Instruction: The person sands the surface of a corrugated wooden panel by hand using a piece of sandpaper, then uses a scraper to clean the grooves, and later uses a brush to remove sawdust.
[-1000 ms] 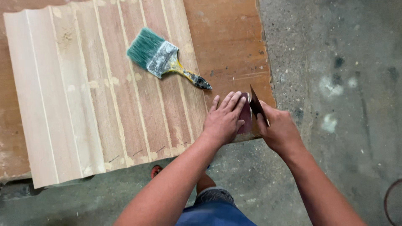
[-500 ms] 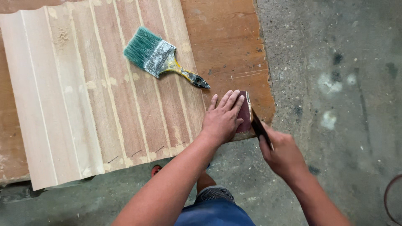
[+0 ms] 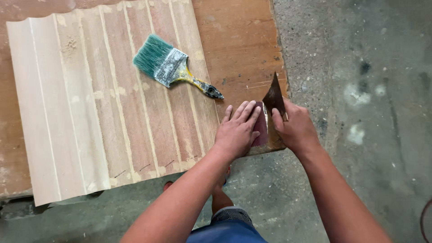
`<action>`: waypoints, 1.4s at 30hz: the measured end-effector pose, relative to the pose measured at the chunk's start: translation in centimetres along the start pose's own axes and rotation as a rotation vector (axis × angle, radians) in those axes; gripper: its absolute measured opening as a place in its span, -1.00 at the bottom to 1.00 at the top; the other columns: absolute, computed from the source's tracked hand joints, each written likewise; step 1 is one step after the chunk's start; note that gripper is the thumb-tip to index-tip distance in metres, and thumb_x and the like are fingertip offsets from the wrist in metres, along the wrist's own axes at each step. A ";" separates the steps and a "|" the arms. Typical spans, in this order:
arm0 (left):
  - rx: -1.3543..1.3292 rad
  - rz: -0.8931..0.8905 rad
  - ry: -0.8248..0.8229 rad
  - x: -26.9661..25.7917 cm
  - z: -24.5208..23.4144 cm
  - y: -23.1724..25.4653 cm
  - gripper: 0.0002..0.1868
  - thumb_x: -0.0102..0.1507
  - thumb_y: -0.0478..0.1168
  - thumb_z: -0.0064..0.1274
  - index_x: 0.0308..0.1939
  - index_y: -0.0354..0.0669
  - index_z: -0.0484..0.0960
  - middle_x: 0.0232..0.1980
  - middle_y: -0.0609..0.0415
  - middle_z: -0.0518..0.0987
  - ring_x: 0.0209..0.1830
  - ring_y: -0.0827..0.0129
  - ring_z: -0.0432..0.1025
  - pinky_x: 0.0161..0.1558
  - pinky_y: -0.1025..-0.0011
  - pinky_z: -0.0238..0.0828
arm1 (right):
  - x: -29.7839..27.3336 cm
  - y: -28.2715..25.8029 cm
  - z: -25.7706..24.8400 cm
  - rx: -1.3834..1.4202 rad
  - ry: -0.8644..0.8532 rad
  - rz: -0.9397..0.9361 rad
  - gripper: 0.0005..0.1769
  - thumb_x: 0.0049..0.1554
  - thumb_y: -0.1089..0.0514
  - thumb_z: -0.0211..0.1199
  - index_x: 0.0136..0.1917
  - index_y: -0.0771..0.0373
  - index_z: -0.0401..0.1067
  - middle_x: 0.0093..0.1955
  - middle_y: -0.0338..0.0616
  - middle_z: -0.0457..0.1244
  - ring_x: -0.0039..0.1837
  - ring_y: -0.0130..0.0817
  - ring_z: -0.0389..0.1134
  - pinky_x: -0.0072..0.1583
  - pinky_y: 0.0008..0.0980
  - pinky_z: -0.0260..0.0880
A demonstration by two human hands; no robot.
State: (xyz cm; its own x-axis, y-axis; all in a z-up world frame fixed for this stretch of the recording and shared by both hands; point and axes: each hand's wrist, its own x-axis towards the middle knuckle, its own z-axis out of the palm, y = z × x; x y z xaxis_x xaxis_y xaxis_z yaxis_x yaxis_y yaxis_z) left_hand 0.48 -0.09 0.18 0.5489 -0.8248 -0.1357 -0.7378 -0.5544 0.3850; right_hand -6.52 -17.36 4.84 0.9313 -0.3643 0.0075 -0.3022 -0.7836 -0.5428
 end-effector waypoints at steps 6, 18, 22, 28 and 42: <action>-0.010 -0.001 -0.004 0.0 0.0 0.3 -0.21 0.28 0.10 0.08 0.54 -0.01 0.24 0.61 0.02 0.15 0.64 0.21 -0.01 0.53 -0.09 -0.12 | -0.4 -0.3 0.1 -0.006 -0.029 0.007 -0.74 0.20 0.05 0.16 0.11 0.17 0.48 -0.17 0.10 0.39 0.02 0.17 0.43 0.00 0.08 0.43; -0.025 -0.001 -0.011 -0.1 0.2 0.3 -0.21 0.28 0.10 0.08 0.55 0.00 0.23 0.62 0.02 0.14 0.65 0.23 -0.02 0.54 -0.08 -0.14 | -0.3 -0.3 0.4 -0.080 -0.010 0.007 -0.66 0.21 0.05 0.16 0.21 0.15 0.50 -0.14 0.12 0.41 0.02 0.19 0.44 0.02 0.11 0.46; -0.016 0.002 0.015 -0.2 -0.2 0.2 -0.23 0.28 0.10 0.09 0.53 0.00 0.27 0.60 0.02 0.18 0.64 0.23 0.01 0.54 -0.07 -0.12 | -0.4 -0.5 0.4 -0.050 0.039 0.000 -0.73 0.24 0.05 0.17 0.12 0.22 0.51 -0.18 0.15 0.40 -0.02 0.21 0.44 -0.04 0.08 0.44; -0.009 0.001 0.019 -0.1 0.2 0.1 -0.21 0.27 0.11 0.09 0.54 0.01 0.25 0.62 0.04 0.14 0.65 0.24 -0.01 0.54 -0.07 -0.13 | -0.4 -0.9 0.5 -0.060 0.029 -0.047 -0.71 0.22 0.09 0.15 0.14 0.26 0.47 -0.17 0.17 0.38 -0.01 0.24 0.43 0.00 0.14 0.42; -0.017 0.001 0.023 0.1 0.4 0.3 -0.20 0.27 0.11 0.10 0.54 0.01 0.24 0.62 0.04 0.14 0.65 0.25 -0.02 0.54 -0.07 -0.12 | -1.5 -1.7 -1.1 -0.113 -0.117 0.040 -0.62 0.17 0.03 0.16 0.26 0.02 0.49 -0.16 0.02 0.42 0.03 0.13 0.45 0.05 0.12 0.44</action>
State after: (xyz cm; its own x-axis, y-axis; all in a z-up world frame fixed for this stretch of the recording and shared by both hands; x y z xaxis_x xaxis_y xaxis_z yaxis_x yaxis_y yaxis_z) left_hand 0.11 -0.38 -0.06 0.5573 -0.8224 -0.1143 -0.7318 -0.5515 0.4004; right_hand -7.65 -16.03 6.65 0.9334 -0.3403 -0.1140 -0.3544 -0.8237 -0.4426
